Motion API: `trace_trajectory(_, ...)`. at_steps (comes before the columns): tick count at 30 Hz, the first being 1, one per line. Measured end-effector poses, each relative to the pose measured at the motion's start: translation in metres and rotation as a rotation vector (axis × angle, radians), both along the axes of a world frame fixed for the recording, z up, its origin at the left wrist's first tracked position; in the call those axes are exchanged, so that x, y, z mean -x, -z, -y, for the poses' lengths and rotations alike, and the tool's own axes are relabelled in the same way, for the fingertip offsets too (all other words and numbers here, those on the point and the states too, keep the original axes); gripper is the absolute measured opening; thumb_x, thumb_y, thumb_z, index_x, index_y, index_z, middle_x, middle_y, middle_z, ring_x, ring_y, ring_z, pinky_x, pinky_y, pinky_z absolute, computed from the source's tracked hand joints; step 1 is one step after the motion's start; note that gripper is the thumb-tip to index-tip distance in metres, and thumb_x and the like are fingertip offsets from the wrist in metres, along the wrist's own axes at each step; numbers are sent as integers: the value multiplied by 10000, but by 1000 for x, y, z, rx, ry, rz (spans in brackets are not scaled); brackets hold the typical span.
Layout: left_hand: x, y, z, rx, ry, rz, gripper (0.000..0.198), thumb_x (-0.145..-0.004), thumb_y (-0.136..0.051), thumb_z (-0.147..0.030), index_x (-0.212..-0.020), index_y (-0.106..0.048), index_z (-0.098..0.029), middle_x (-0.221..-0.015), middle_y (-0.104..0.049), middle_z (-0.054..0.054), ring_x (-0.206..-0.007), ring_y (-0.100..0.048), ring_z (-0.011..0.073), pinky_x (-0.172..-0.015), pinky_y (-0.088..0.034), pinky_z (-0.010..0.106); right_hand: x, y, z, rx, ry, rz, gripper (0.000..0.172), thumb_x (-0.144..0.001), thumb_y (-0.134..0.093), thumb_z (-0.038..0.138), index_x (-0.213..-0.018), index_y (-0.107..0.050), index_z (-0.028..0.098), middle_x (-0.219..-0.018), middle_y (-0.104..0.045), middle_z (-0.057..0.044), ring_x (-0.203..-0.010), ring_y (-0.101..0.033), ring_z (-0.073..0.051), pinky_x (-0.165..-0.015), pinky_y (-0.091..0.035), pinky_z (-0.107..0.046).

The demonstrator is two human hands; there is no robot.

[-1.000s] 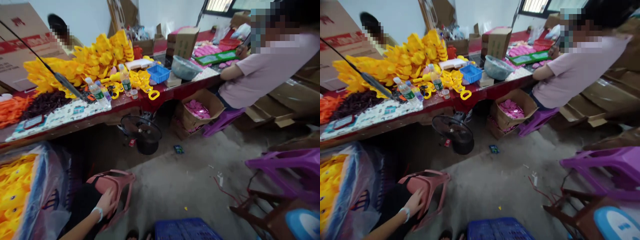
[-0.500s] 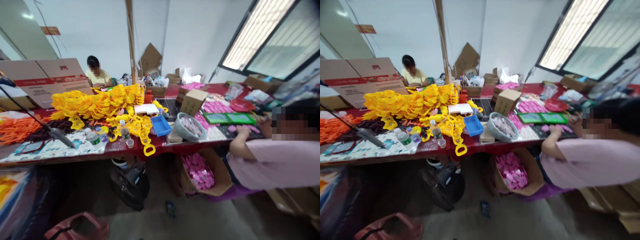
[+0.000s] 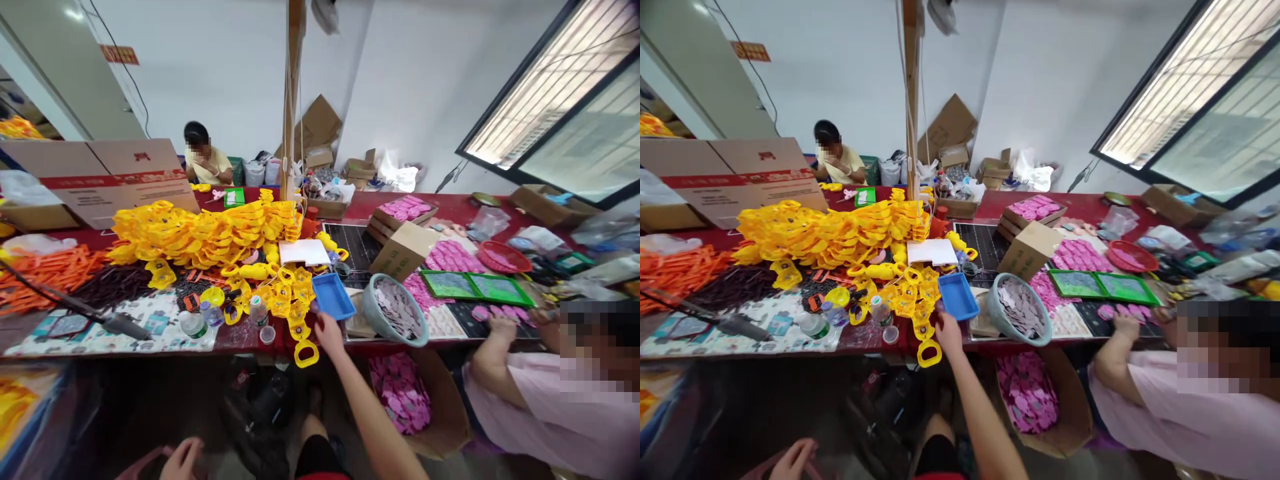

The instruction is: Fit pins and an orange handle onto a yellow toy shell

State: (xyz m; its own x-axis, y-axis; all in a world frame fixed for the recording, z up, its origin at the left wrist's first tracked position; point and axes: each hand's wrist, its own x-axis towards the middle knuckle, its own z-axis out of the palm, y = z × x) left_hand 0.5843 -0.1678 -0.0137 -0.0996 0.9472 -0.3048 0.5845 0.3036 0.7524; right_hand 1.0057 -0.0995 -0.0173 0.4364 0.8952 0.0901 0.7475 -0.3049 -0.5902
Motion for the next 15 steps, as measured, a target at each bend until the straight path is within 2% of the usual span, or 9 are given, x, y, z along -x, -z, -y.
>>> trace_trajectory(3, -72, 17, -41, 47, 143, 96, 532, -729, -562, -705, -631, -629, -187, -633, -631, 12, -680, -622, 217, -673, -512, 302, -64, -19, -112, 44, -88, 171, 271, -945, -581, 324, -1155, -577, 152, -1182, -569, -89, -1095, -554, -231, -954, -476, -457)
trace_trajectory(5, -127, 34, -66, 86, 176, 116, 474, -724, -600, -654, -659, -645, -186, -624, -628, 2, -662, -610, 204, -679, -497, 296, -92, -18, -171, 79, -131, 269, 308, -944, -580, 317, -1205, -555, 156, -1263, -524, -103, -1170, -508, -259, -994, -442, -493)
trace_trajectory(7, -176, 52, -81, 152, 142, 99, 365, -790, -640, -520, -712, -645, -163, -664, -643, 5, -667, -616, 181, -709, -497, 308, -108, -9, -214, 122, -187, 352, 386, -933, -596, 307, -1281, -510, 165, -1367, -444, -116, -1266, -424, -301, -1049, -372, -554)
trace_trajectory(9, -211, 68, -86, 220, 66, 66, 278, -874, -621, -406, -806, -638, -138, -767, -665, 20, -742, -637, 173, -777, -508, 339, -116, 6, -241, 173, -264, 416, 485, -915, -621, 302, -1353, -450, 182, -1452, -349, -121, -1339, -324, -338, -1089, -287, -609)
trace_trajectory(11, -232, 78, -84, 285, -1, 40, 213, -918, -598, -336, -890, -629, -127, -862, -669, 32, -824, -645, 175, -836, -511, 370, -118, 20, -257, 221, -346, 464, 563, -903, -637, 308, -1401, -397, 198, -1497, -277, -121, -1374, -254, -358, -1105, -237, -630)
trace_trajectory(15, -246, 85, -79, 393, -65, 30, 151, -920, -612, -269, -894, -627, -121, -860, -657, 25, -829, -642, 170, -849, -520, 384, -111, 36, -274, 254, -472, 538, 644, -906, -631, 325, -1455, -315, 208, -1540, -185, -124, -1403, -181, -365, -1126, -185, -625)
